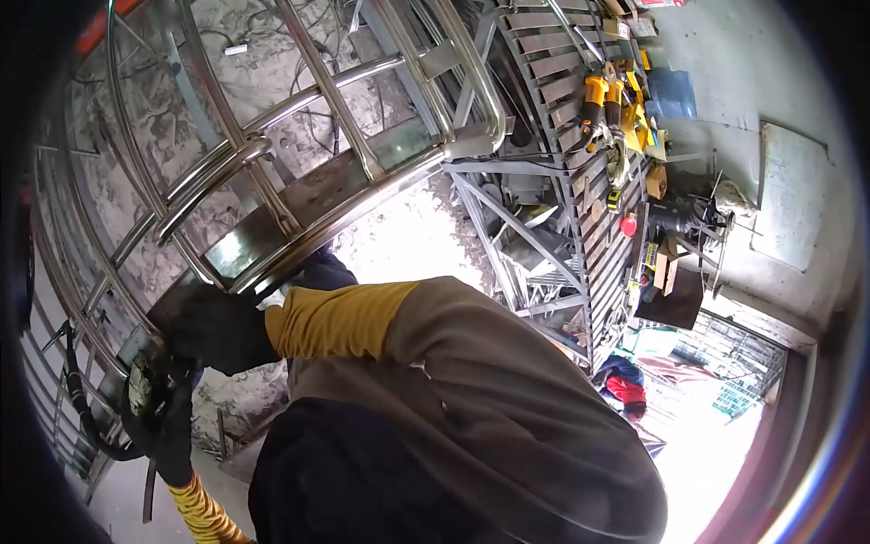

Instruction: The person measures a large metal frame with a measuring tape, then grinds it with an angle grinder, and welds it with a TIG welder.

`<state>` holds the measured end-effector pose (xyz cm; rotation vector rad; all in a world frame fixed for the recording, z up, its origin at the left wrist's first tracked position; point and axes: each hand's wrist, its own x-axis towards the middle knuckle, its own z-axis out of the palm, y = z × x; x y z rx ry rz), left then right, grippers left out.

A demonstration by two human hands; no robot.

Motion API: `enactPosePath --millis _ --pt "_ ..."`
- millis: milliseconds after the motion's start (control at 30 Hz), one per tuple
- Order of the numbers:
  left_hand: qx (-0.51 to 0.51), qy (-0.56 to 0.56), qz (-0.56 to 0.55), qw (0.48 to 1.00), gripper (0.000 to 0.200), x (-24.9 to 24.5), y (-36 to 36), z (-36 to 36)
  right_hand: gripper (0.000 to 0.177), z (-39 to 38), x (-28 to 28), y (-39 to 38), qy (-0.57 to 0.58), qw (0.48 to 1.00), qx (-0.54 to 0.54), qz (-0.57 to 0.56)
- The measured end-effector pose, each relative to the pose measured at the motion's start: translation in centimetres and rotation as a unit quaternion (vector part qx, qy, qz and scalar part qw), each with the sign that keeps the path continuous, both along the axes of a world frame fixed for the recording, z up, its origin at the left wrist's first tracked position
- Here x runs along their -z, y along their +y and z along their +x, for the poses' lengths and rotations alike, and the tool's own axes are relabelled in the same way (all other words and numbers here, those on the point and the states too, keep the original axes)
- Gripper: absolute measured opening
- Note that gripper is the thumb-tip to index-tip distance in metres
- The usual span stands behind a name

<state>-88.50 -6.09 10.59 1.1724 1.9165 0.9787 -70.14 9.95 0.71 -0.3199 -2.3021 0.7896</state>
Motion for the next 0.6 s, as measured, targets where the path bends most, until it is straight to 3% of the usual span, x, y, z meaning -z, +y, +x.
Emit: enactPosePath --millis 133,267,300,333,400,433,467,500,533,567,600 --pt "-0.029 0.037 0.003 0.999 0.071 -0.1 -0.9 0.1 0.03 -0.4 -0.1 -0.2 0.007 1.0 0.019 0.0" --pt "-0.054 0.015 -0.051 0.997 0.074 0.9 -1.7 -1.2 0.03 -0.5 -0.9 0.6 -0.058 0.993 -0.03 -0.101" --pt "-0.013 0.079 -0.084 0.993 0.074 1.5 -2.4 -1.7 0.033 -0.6 -1.7 1.2 -0.074 0.984 -0.041 -0.154" --pt "-0.012 0.075 -0.083 0.994 0.074 1.2 -2.1 -1.4 0.035 -0.7 -2.5 1.7 -0.089 0.973 -0.052 -0.207" --pt "-0.003 0.231 0.004 0.973 0.074 0.3 -1.6 -0.6 0.04 -0.8 -3.6 2.7 -0.119 0.94 -0.072 -0.312" --pt "-0.143 -0.02 -0.037 0.989 0.072 0.4 -2.0 -0.6 0.04 -0.8 -3.8 3.0 -0.122 0.94 -0.069 -0.312" --pt "-0.27 -0.27 -0.078 0.921 0.071 0.4 -2.3 -0.6 0.039 -0.7 -4.1 3.2 -0.114 0.94 -0.066 -0.314" --pt "-0.269 -0.274 -0.079 0.92 0.071 0.1 -1.9 -0.3 0.037 -0.6 -4.2 3.3 -0.105 0.941 -0.063 -0.315" --pt "-0.185 -0.118 -0.113 0.969 0.068 -0.4 -1.5 -0.1 0.036 -0.6 -4.2 3.1 -0.096 0.941 -0.059 -0.318" --pt "-0.094 0.042 -0.142 0.984 0.065 -0.5 -1.3 0.0 0.028 -1.2 -3.1 2.1 -0.046 0.969 0.006 -0.244" --pt "-0.092 0.039 -0.145 0.984 0.065 -0.1 -1.9 -0.6 0.028 -0.9 -2.7 2.2 -0.049 0.968 0.008 -0.246"
